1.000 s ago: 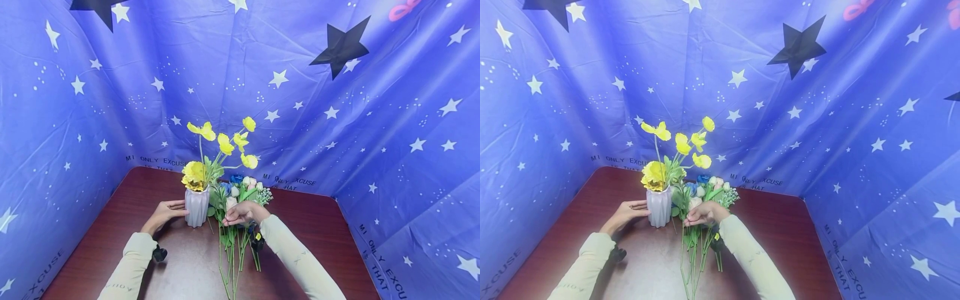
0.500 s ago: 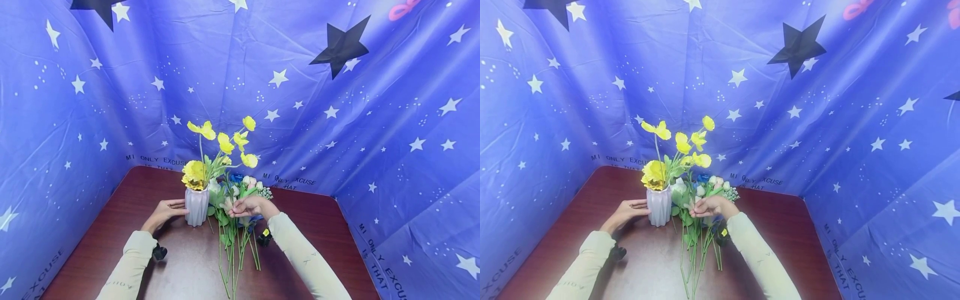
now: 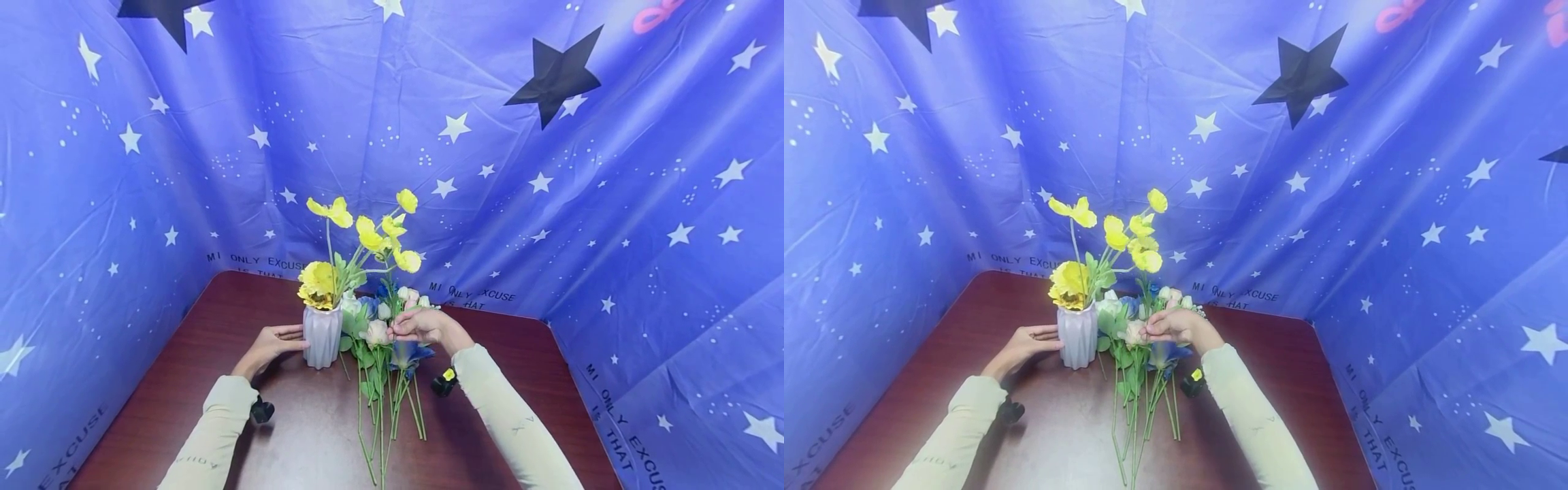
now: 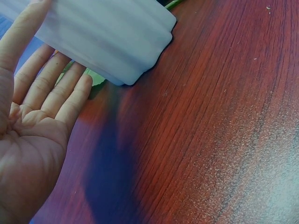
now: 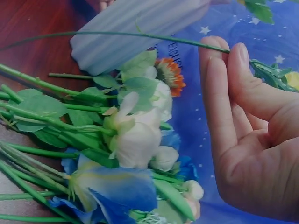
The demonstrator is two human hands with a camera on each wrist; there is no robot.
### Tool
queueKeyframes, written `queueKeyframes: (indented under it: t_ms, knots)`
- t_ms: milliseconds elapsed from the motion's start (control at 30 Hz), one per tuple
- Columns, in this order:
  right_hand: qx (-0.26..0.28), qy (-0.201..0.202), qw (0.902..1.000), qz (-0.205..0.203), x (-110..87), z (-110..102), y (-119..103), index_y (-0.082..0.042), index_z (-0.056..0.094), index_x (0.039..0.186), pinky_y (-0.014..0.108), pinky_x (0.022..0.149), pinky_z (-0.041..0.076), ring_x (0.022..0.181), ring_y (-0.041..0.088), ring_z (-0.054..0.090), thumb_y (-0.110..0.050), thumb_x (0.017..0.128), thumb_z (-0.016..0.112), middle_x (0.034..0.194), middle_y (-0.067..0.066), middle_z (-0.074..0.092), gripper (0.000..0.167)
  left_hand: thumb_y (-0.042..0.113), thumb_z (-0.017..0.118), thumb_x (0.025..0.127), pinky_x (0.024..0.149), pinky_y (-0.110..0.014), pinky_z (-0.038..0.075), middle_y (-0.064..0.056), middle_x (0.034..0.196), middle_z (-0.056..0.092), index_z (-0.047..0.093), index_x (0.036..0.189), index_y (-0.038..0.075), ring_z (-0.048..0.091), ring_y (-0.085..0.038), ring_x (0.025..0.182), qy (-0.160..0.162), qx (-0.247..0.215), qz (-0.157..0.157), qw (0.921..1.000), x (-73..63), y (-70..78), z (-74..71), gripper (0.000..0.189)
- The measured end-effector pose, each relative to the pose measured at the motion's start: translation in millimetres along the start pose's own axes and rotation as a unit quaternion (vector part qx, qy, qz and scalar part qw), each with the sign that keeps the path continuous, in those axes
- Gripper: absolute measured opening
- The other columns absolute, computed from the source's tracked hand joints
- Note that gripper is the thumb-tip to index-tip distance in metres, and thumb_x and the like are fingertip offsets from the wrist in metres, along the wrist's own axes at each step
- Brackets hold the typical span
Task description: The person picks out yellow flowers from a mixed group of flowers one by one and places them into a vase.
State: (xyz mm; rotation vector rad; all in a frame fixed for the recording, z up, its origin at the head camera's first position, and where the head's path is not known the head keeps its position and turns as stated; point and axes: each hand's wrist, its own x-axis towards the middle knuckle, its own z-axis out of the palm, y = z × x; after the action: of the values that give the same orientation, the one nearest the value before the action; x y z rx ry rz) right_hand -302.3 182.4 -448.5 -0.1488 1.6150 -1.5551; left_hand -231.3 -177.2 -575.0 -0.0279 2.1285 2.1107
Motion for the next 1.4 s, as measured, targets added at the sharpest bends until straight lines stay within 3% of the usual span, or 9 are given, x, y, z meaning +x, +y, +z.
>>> queueKeyframes:
  t_ms: [233, 433, 600, 900, 1067, 1167, 1300, 1400]
  knots:
    - [-0.006, 0.067, 0.9964, -0.052, -12.0, 0, -2, -0.014, 0.069, 0.077, 0.025, 0.086, 0.063, 0.083, 0.013, 0.075, 0.014, 0.098, 0.051, 0.082, 0.001, 0.077, 0.040, 0.010, 0.085, 0.082, 0.095, -0.025, 0.059, -0.027, 0.137, 0.061, 0.058, 0.136, -0.011, 0.064, -0.028, 0.124, -0.005, 0.002, 0.001, 1.0000, -1.3, -0.5, 0.8, 0.064]
    - [-0.005, 0.121, 0.9866, -0.110, -21.8, 10, -9, -0.013, 0.071, 0.074, 0.034, 0.089, 0.063, 0.082, 0.014, 0.076, 0.014, 0.094, 0.058, 0.080, 0.003, 0.077, 0.036, 0.009, 0.085, 0.082, 0.094, -0.025, 0.059, -0.027, 0.137, 0.061, 0.058, 0.136, -0.011, 0.065, -0.027, 0.124, -0.009, 0.000, 0.004, 0.9999, -1.9, -1.3, 0.1, 0.064]
    - [-0.019, 0.169, 0.9728, -0.158, -28.7, 23, -20, -0.012, 0.072, 0.075, 0.039, 0.092, 0.062, 0.080, 0.015, 0.077, 0.013, 0.091, 0.064, 0.080, 0.004, 0.078, 0.031, 0.008, 0.084, 0.083, 0.093, -0.024, 0.059, -0.028, 0.138, 0.060, 0.057, 0.136, -0.012, 0.065, -0.027, 0.123, -0.011, 0.000, 0.008, 0.9999, -2.0, -3.5, 0.8, 0.062]
    - [-0.038, 0.228, 0.9384, -0.257, -39.8, 43, -39, -0.011, 0.073, 0.078, 0.027, 0.074, 0.065, 0.079, 0.014, 0.077, 0.008, 0.087, 0.073, 0.080, 0.001, 0.079, 0.021, 0.007, 0.084, 0.083, 0.093, -0.023, 0.059, -0.027, 0.138, 0.060, 0.057, 0.136, -0.012, 0.067, -0.020, 0.120, -0.008, -0.002, 0.000, 1.0000, -1.7, -5.5, 3.7, 0.063]
    - [-0.035, 0.250, 0.9247, -0.285, -45.9, 55, -51, -0.004, 0.075, 0.082, 0.036, 0.081, 0.065, 0.079, 0.014, 0.077, 0.007, 0.087, 0.074, 0.080, 0.003, 0.080, 0.013, 0.007, 0.084, 0.082, 0.093, -0.023, 0.059, -0.027, 0.137, 0.061, 0.058, 0.136, -0.012, 0.067, -0.020, 0.120, -0.009, -0.001, 0.001, 1.0000, -2.8, -5.5, 4.0, 0.063]
    - [-0.022, 0.255, 0.9197, -0.297, -49.1, 61, -62, 0.004, 0.074, 0.094, 0.039, 0.089, 0.063, 0.078, 0.014, 0.078, 0.009, 0.087, 0.072, 0.081, 0.004, 0.080, 0.009, 0.009, 0.085, 0.083, 0.094, -0.024, 0.059, -0.026, 0.137, 0.062, 0.058, 0.136, -0.011, 0.067, -0.023, 0.121, -0.007, 0.004, 0.003, 1.0000, -2.1, -4.0, 2.5, 0.063]
    - [0.001, 0.255, 0.9135, -0.317, -51.2, 67, -77, 0.018, 0.065, 0.114, 0.035, 0.086, 0.064, 0.077, 0.014, 0.078, 0.014, 0.088, 0.068, 0.088, 0.014, 0.079, 0.027, 0.014, 0.084, 0.084, 0.097, -0.027, 0.059, -0.026, 0.139, 0.061, 0.058, 0.137, -0.009, 0.063, -0.031, 0.127, -0.006, 0.013, 0.005, 0.9999, -1.1, -2.1, 0.3, 0.063]
    - [0.007, 0.272, 0.9055, -0.325, -53.0, 70, -84, 0.014, 0.070, 0.107, 0.031, 0.081, 0.065, 0.077, 0.014, 0.077, 0.016, 0.085, 0.069, 0.085, 0.010, 0.079, 0.022, 0.014, 0.085, 0.084, 0.097, -0.027, 0.059, -0.025, 0.139, 0.060, 0.058, 0.137, -0.008, 0.062, -0.032, 0.128, -0.004, 0.014, 0.003, 0.9999, -0.4, -3.2, -0.4, 0.064]
